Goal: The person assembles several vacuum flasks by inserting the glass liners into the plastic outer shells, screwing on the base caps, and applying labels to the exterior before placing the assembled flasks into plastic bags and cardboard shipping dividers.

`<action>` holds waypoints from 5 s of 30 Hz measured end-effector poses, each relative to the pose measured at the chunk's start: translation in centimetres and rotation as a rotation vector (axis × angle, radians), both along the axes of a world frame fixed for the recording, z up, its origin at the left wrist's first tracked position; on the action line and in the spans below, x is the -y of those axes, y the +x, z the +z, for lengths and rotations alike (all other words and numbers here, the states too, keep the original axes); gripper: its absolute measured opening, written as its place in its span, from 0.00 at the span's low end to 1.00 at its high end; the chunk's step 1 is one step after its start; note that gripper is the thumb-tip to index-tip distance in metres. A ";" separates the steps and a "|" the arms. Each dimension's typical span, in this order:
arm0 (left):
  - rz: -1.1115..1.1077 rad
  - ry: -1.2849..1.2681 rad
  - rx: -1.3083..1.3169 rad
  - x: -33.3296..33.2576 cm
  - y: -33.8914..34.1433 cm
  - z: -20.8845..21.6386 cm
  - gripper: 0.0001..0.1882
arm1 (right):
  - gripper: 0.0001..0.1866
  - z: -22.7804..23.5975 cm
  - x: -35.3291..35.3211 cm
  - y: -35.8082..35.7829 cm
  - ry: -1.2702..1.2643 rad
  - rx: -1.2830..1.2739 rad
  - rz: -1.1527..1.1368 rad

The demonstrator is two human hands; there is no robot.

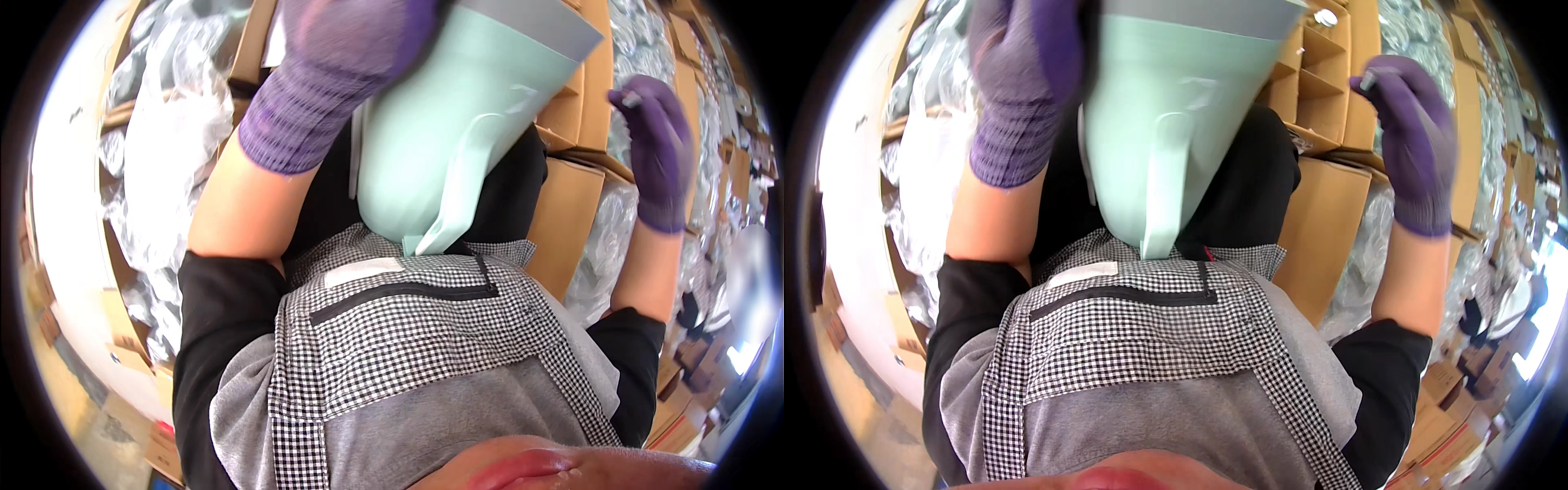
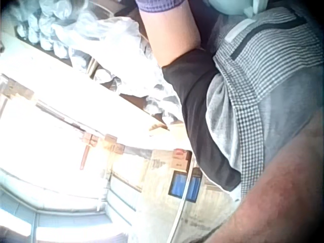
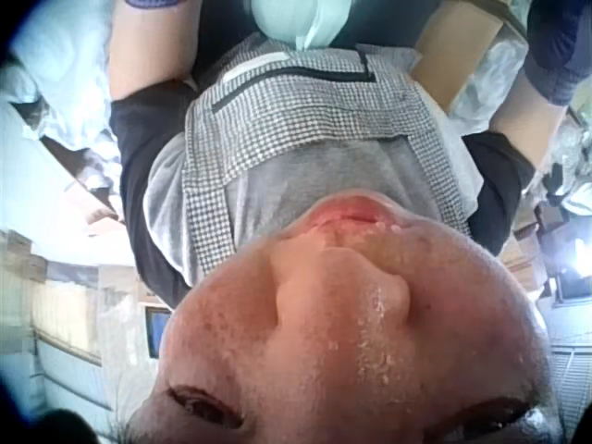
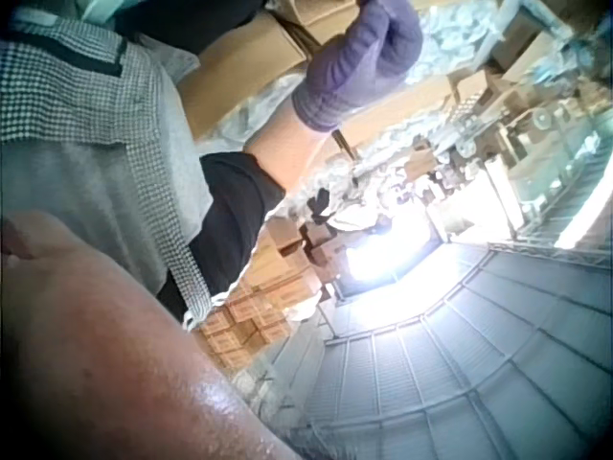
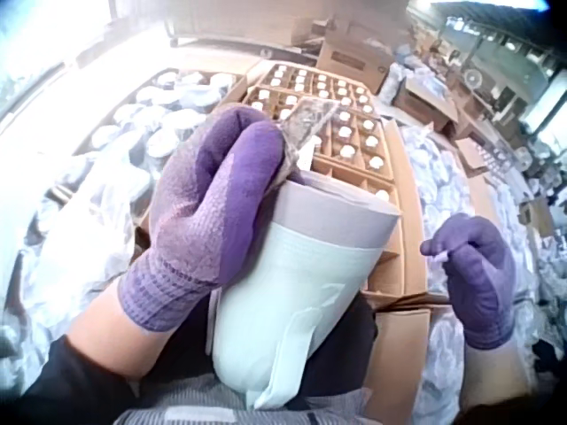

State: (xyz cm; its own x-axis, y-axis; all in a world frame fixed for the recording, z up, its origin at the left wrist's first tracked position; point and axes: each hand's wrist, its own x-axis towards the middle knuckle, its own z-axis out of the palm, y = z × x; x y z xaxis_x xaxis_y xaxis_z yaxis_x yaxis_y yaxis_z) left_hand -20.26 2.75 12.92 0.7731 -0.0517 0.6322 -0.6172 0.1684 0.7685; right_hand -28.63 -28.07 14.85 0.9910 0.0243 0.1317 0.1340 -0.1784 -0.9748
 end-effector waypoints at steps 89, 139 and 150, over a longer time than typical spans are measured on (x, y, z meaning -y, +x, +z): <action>0.300 0.817 0.044 9.4 29.8 -0.9 0.26 | 0.13 -8.2 -2.7 35.9 0.265 0.170 0.123; -0.516 0.845 1.004 -3.4 5.1 17.4 0.17 | 0.19 12.8 -6.2 8.7 -0.140 0.032 0.456; -0.404 0.330 -0.263 -5.9 -4.3 12.1 0.60 | 0.06 9.0 -10.1 -1.4 0.243 0.355 0.224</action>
